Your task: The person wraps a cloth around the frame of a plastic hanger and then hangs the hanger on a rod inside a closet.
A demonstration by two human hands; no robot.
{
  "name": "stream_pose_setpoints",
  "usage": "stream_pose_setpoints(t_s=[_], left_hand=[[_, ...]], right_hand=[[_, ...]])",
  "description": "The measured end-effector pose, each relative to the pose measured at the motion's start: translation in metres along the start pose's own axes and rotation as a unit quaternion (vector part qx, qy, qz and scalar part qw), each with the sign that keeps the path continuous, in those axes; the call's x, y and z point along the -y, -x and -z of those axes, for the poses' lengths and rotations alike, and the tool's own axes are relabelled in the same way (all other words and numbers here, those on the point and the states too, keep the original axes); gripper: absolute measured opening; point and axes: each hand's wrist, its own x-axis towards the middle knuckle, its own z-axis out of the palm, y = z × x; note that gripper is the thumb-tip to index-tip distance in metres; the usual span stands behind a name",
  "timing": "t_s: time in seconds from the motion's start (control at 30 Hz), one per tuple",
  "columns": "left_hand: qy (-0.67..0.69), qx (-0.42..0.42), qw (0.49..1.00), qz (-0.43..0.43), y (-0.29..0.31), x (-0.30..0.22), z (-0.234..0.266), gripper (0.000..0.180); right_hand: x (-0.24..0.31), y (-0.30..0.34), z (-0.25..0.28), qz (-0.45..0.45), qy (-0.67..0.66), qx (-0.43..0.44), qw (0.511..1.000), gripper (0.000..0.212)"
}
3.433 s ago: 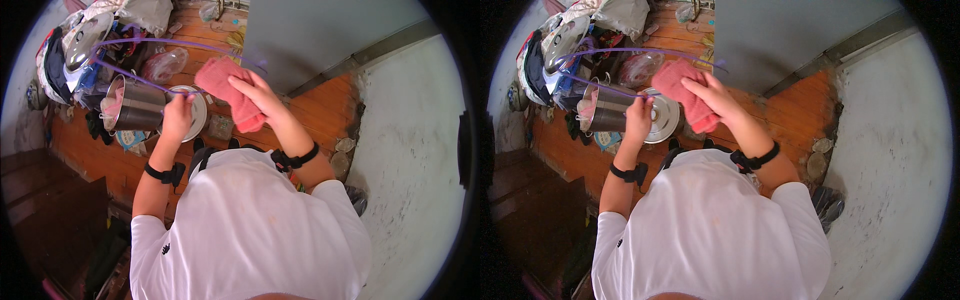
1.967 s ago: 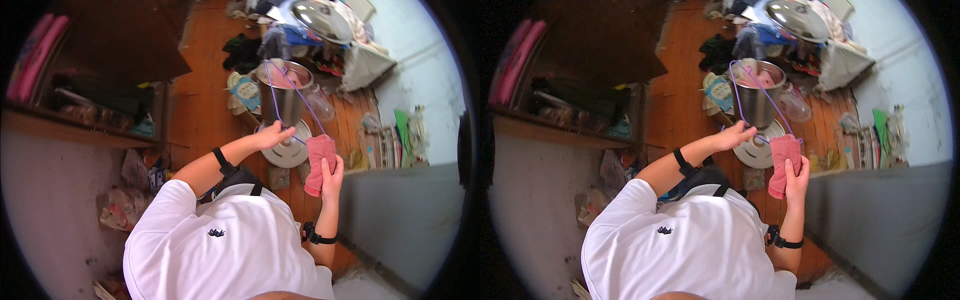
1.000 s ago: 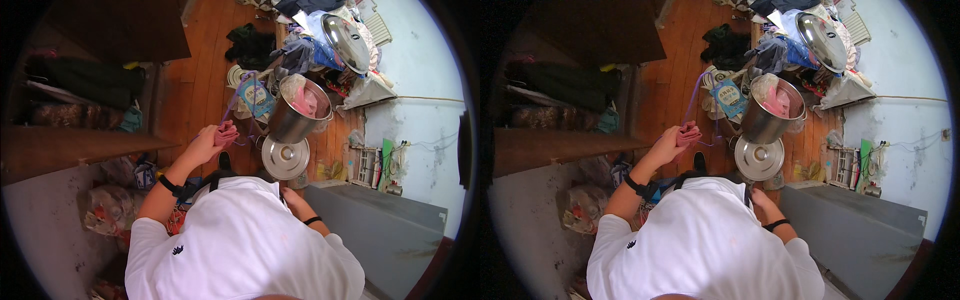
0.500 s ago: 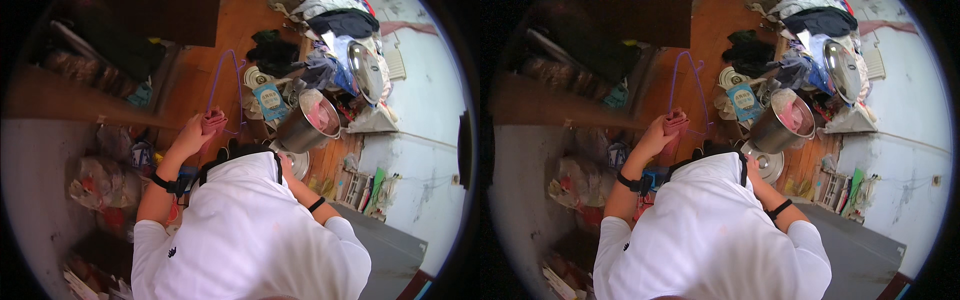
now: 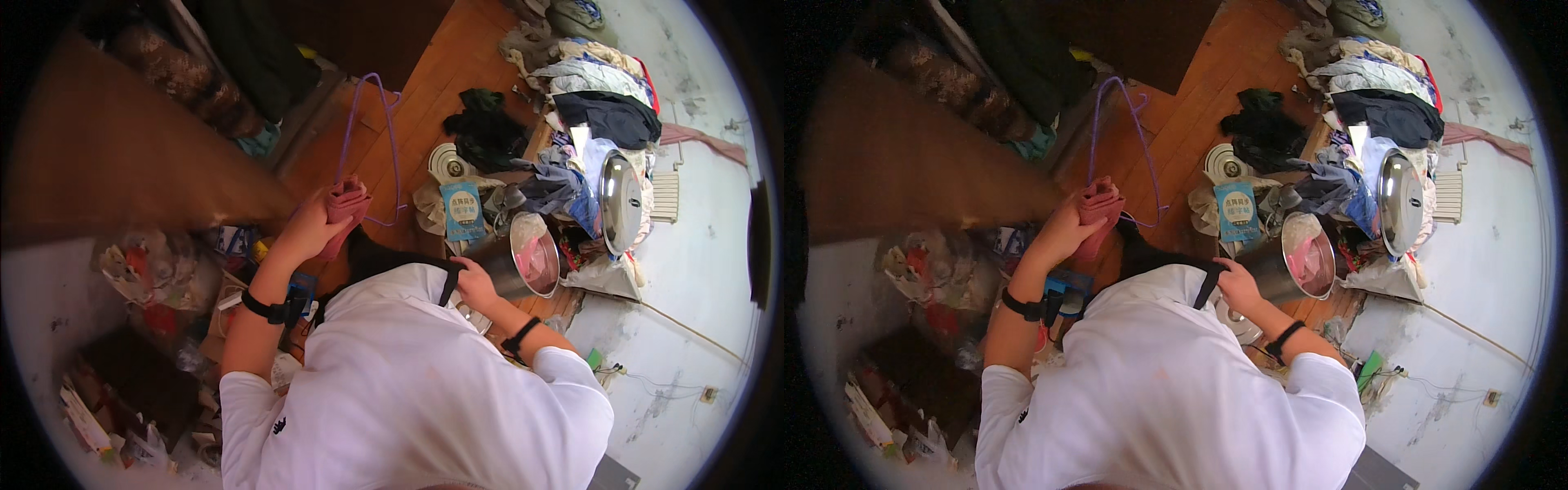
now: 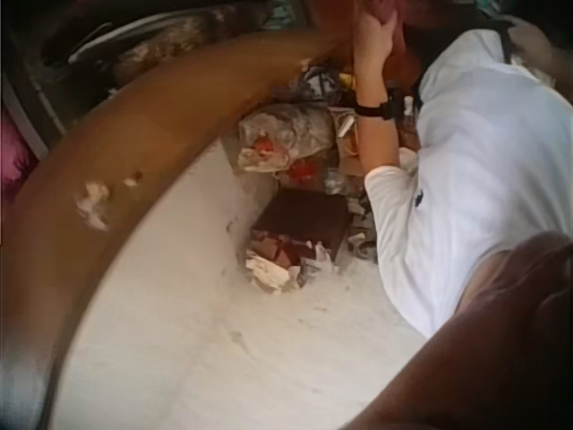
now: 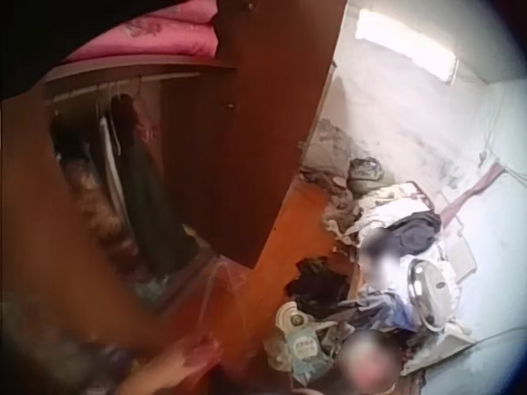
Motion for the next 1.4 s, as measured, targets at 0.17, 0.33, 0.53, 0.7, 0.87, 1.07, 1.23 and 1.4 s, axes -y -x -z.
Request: stream_pose_setpoints(t_s=[0.17,0.33,0.53,0.7,0.87,1.07,1.23,1.4], left_hand=[[-0.018,-0.020,0.999,0.024,-0.013,-0.010,0.019,0.053],[-0.044,-0.023,0.999,0.020,-0.027,-0.019,0.025,0.052],[-0.013,-0.008,0.999,0.037,-0.025,-0.015,0.010,0.056],[0.027,-0.021,0.996,0.087,-0.033,-0.016,-0.003,0.054],[0.001,-0.043,0.974,0.223,-0.059,0.008,-0.004,0.051],[0.050,-0.184,0.972,0.137,-0.093,-0.002,-0.008,0.052],[0.069,-0.240,0.951,0.182,-0.107,-0.025,0.007,0.052],[0.041,-0.289,0.942,0.166,-0.119,-0.030,0.021,0.055]], right_hand=[[0.026,-0.096,0.156,-0.213,-0.212,-0.026,0.953,0.022],[-0.035,-0.131,0.231,-0.202,-0.517,-0.154,0.817,0.059],[-0.012,-0.173,0.195,-0.013,-0.766,-0.142,0.627,0.089],[-0.022,-0.213,0.173,-0.015,-0.903,-0.025,0.428,0.061],[-0.092,-0.257,0.159,-0.073,-0.902,-0.062,0.421,0.060],[-0.120,-0.325,0.238,-0.007,-0.914,0.012,0.406,0.064],[-0.122,-0.375,0.277,0.060,-0.911,0.077,0.400,0.065],[-0.105,-0.416,0.293,0.055,-0.873,0.073,0.479,0.066]])
